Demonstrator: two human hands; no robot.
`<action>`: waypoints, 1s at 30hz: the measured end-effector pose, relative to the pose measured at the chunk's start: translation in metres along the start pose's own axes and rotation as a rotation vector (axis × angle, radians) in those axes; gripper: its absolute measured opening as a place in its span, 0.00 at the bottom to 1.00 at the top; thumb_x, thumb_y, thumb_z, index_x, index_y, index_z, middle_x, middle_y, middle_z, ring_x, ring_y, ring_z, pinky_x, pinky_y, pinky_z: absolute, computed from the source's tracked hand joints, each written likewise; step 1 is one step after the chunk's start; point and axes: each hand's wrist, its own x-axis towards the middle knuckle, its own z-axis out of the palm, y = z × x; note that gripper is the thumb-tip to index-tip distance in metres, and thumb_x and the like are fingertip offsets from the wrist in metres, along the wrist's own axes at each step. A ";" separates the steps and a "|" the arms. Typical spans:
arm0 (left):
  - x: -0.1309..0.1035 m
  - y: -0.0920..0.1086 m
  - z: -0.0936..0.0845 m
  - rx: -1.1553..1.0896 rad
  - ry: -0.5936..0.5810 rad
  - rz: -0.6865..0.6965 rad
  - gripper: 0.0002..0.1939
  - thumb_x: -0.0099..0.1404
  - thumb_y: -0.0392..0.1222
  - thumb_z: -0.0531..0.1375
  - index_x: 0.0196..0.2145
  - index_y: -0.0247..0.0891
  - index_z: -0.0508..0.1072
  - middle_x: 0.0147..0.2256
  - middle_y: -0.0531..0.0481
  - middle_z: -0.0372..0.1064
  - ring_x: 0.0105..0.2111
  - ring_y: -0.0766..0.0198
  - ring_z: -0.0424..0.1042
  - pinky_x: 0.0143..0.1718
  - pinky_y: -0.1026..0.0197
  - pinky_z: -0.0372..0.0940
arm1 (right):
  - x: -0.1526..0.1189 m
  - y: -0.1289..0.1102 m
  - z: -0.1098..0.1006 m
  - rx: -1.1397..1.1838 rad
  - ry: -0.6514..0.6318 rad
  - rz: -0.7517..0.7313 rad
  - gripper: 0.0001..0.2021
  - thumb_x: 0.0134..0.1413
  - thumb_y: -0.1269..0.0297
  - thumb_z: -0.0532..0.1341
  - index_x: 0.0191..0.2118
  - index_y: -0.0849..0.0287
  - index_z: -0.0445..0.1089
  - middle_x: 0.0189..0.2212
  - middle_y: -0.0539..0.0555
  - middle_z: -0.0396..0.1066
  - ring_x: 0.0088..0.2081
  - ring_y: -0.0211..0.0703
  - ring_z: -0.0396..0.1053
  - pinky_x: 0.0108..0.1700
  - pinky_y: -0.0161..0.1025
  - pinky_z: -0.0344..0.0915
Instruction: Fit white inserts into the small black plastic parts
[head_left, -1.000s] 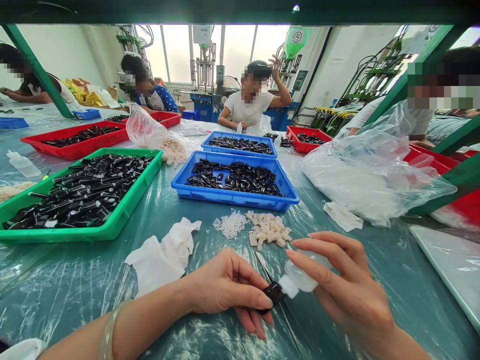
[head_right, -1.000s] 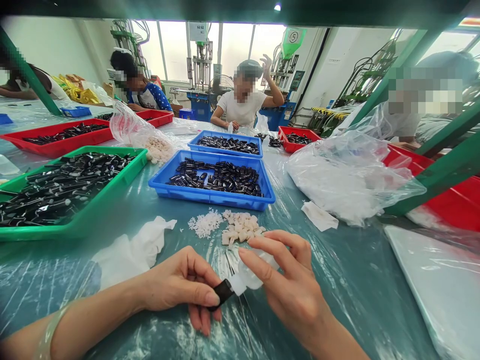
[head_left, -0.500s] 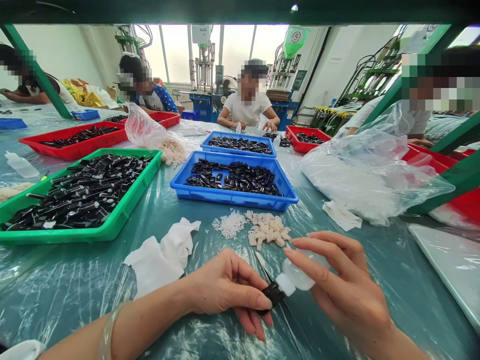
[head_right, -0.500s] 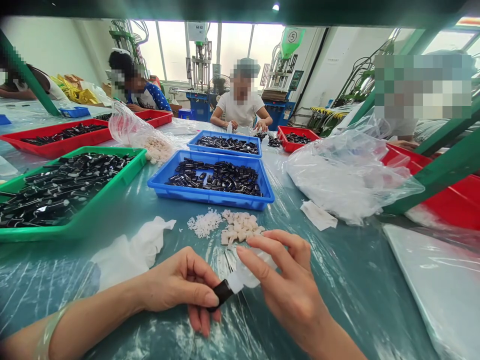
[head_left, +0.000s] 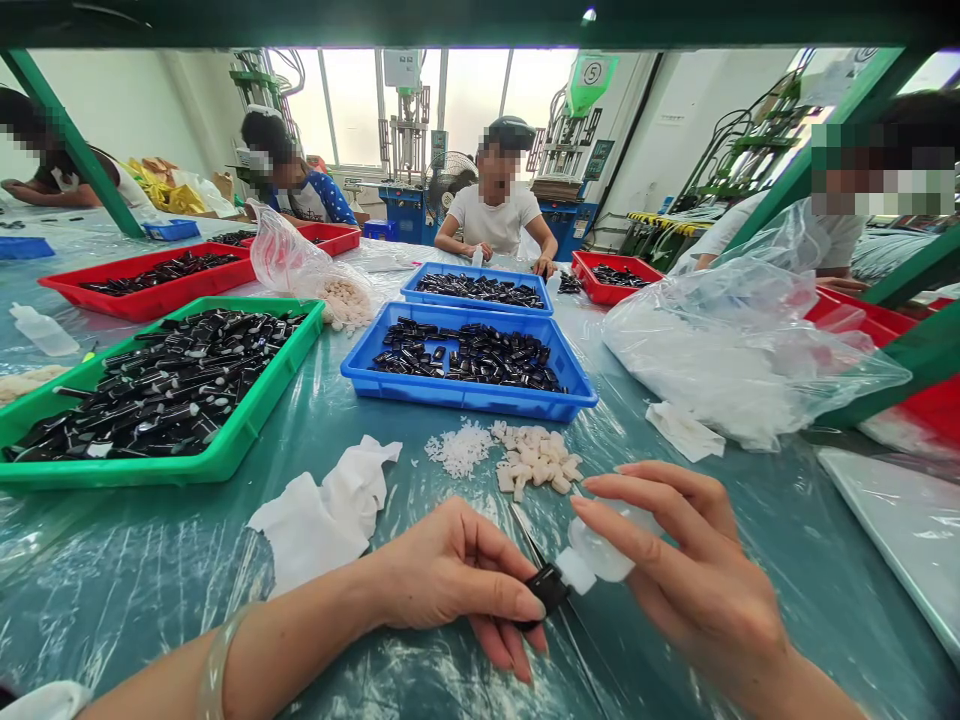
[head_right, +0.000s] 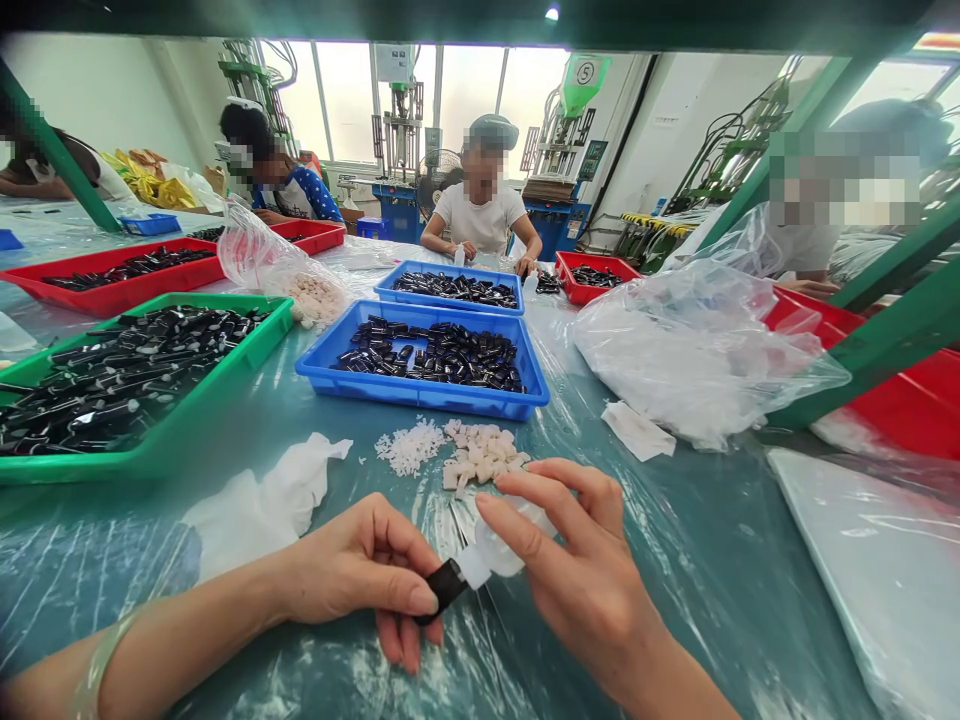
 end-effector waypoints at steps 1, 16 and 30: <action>0.000 0.000 0.000 -0.002 0.001 -0.003 0.09 0.51 0.39 0.64 0.28 0.29 0.76 0.25 0.48 0.72 0.22 0.68 0.73 0.22 0.71 0.66 | 0.001 -0.001 0.000 -0.011 -0.005 -0.001 0.18 0.50 0.82 0.53 0.38 0.51 0.70 0.35 0.53 0.72 0.40 0.45 0.64 0.39 0.43 0.64; 0.000 0.001 0.001 0.000 -0.007 0.013 0.08 0.51 0.38 0.64 0.28 0.29 0.77 0.24 0.48 0.72 0.22 0.68 0.73 0.23 0.71 0.67 | -0.005 0.002 0.003 0.054 0.022 0.007 0.18 0.53 0.82 0.51 0.39 0.51 0.69 0.36 0.53 0.71 0.42 0.46 0.62 0.41 0.44 0.63; 0.000 0.001 0.002 -0.006 0.056 0.077 0.08 0.47 0.33 0.66 0.28 0.30 0.78 0.25 0.46 0.74 0.25 0.67 0.74 0.26 0.70 0.68 | -0.009 0.009 0.012 0.305 -0.123 0.308 0.15 0.52 0.73 0.57 0.47 0.56 0.65 0.40 0.55 0.70 0.41 0.43 0.68 0.39 0.38 0.67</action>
